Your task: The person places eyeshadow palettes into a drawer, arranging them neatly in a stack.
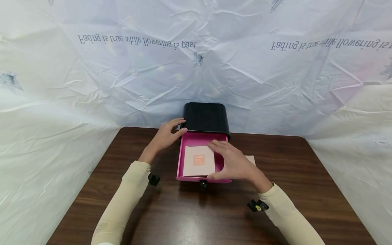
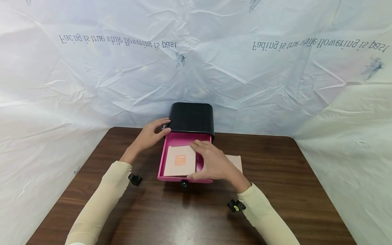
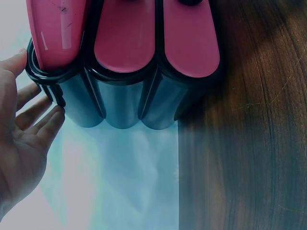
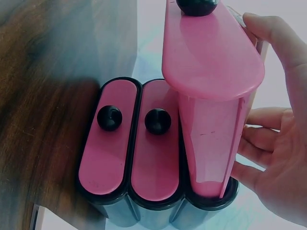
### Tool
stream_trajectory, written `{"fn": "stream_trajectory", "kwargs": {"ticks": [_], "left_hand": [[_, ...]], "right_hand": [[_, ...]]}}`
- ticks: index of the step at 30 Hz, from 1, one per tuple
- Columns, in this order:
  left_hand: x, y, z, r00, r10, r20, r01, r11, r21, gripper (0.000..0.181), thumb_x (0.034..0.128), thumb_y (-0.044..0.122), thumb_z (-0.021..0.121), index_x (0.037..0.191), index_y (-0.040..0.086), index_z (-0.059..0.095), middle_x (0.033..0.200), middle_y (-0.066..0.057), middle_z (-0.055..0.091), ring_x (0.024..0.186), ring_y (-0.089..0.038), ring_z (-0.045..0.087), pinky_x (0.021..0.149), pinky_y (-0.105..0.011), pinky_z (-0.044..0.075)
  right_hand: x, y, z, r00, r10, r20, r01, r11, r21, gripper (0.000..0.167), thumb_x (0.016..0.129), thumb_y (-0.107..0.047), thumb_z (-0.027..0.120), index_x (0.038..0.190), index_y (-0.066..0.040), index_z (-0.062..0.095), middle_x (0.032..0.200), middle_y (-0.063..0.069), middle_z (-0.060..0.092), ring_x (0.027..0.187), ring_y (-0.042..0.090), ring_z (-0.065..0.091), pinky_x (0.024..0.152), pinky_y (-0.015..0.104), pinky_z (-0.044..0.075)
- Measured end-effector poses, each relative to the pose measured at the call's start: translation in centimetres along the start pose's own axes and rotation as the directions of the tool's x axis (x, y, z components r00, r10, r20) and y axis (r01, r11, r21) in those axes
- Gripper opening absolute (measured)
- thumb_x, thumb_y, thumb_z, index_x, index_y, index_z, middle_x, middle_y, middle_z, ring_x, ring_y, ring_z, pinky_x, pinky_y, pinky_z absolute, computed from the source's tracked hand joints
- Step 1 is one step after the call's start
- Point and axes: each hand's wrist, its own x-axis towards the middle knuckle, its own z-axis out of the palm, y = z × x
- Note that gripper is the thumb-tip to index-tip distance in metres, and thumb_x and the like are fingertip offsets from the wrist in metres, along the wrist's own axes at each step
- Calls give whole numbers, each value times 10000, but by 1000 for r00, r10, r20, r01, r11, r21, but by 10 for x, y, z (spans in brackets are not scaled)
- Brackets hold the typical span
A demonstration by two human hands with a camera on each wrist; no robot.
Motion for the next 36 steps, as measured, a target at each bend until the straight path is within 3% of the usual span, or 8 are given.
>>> {"fn": "stream_trajectory", "kwargs": {"ticks": [26, 36], "left_hand": [[0, 1, -1, 1000, -11, -3, 11, 1000, -10, 585, 998, 486, 629, 1462, 134, 579, 1546, -58, 502, 1382, -264, 515, 1103, -452, 478], [1, 2, -1, 1000, -8, 9, 8, 1000, -8, 556, 1011, 438, 632, 1460, 115, 579, 1547, -67, 497, 1388, -251, 511, 1088, -436, 493]], "right_hand": [[-2, 6, 1, 998, 32, 45, -34, 999, 41, 1114, 661, -745, 798, 1553, -166, 465, 1610, 104, 406, 1475, 308, 366, 1126, 607, 404], [-5, 5, -3, 999, 35, 42, -36, 999, 22, 1058, 706, -698, 816, 1527, -111, 496, 1557, 90, 487, 1465, 312, 401, 1171, 564, 366]]}}
